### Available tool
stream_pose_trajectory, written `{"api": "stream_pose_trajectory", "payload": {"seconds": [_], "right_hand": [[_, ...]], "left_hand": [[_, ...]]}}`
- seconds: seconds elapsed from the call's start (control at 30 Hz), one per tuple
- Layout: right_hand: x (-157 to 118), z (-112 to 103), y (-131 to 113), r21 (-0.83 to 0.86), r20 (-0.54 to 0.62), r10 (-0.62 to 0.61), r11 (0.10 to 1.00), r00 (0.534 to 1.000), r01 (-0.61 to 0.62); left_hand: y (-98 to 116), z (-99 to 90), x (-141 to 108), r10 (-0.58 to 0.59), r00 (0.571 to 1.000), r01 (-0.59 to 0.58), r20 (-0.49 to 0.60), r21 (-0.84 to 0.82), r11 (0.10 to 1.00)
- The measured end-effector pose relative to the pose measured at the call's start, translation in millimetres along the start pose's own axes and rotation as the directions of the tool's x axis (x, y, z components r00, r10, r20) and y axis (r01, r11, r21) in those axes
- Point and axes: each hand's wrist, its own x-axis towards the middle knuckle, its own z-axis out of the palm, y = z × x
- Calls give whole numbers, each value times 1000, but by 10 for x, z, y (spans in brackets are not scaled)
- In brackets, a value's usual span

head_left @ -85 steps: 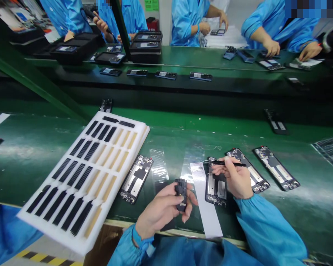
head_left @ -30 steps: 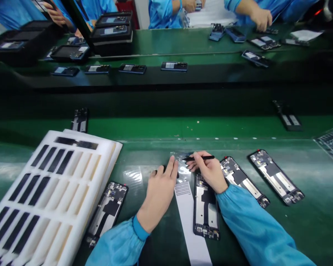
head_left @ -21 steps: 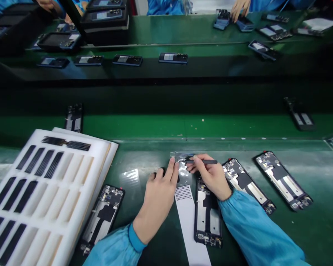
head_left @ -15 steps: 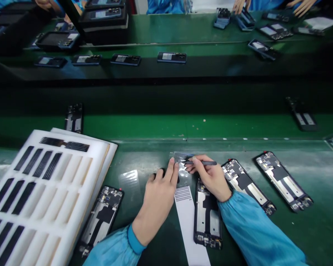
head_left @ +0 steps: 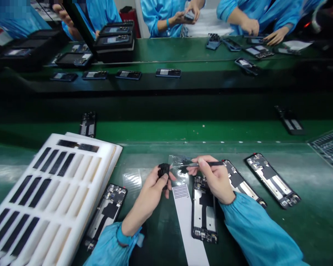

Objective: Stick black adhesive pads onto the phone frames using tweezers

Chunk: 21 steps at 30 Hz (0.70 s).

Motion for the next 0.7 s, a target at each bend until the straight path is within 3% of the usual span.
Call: {"api": "stream_pose_trajectory", "payload": {"seconds": [0.13,0.27,0.33,0.43,0.5,0.57,0.63,0.7], "right_hand": [[135,28,135,-15,-20,52,999,998,-52],[213,42,257,-48,2,91,995,996,-91],[214,40,269,-64,8,87,994,996,-86],[202,35,260,-87,17,81,993,997,-79],[197,35,254,-100,20,76,992,997,-73],[194,39,252,-111,22,70,991,997,-67],[193,44,251,-119,23,67,991,998,-63],[193,49,252,-124,27,63,991,998,-60]], "left_hand": [[-65,-27,26,87,994,-68,-63,256,964],[-75,-33,16,213,975,-151,-70,497,854],[-72,-23,13,256,967,-185,9,715,674],[-69,2,29,263,954,-220,146,935,277],[-65,17,45,260,948,-230,185,961,155],[-62,27,57,252,946,-237,203,965,114],[-67,31,62,242,949,-240,200,959,149],[-85,34,62,248,956,-242,159,904,353]]}}
